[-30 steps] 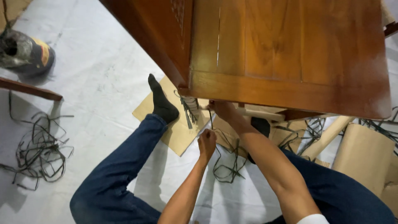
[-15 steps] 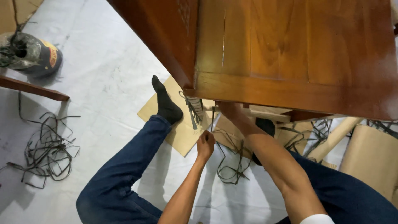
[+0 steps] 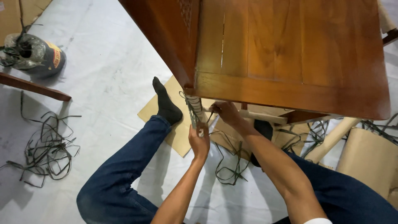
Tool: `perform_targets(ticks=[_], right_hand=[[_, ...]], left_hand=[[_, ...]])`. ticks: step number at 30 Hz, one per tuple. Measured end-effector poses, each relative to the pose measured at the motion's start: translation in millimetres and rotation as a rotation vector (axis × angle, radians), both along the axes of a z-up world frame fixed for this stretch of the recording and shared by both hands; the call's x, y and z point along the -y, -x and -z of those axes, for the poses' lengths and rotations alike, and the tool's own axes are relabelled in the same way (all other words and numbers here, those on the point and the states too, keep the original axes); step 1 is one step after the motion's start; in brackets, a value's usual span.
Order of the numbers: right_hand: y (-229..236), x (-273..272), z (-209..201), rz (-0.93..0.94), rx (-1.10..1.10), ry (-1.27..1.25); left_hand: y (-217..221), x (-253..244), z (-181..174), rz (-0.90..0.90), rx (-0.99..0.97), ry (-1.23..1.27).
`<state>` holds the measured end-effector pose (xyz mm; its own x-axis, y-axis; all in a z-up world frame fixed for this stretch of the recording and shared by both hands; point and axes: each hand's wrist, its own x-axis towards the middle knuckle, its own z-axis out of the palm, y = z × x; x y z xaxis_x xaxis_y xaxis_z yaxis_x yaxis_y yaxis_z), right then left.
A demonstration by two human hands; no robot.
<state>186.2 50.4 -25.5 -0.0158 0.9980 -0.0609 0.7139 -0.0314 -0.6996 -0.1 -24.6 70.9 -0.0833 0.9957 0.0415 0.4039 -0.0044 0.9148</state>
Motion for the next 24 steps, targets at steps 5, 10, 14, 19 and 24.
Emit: perform_targets(ticks=[5, 10, 14, 19, 24], right_hand=[[4.0, -4.4, -29.2, -0.159, -0.111, -0.085], [7.8, -5.3, -10.1, -0.199, -0.188, -0.045], [1.9, -4.5, -13.0, -0.220, -0.049, -0.057], [-2.0, -4.5, -19.2, -0.186, -0.211, -0.004], [3.4, 2.9, -53.5, -0.267, -0.100, 0.000]], left_hand=[[-24.9, -19.7, -4.6, -0.097, -0.065, -0.193], [-37.4, -19.5, -11.7, -0.119, 0.097, 0.028], [-35.6, -13.7, 8.0, -0.171, 0.128, 0.040], [-39.8, -20.0, -8.7, -0.147, 0.072, -0.037], [-56.5, -33.0, 19.4, -0.212, 0.138, 0.041]])
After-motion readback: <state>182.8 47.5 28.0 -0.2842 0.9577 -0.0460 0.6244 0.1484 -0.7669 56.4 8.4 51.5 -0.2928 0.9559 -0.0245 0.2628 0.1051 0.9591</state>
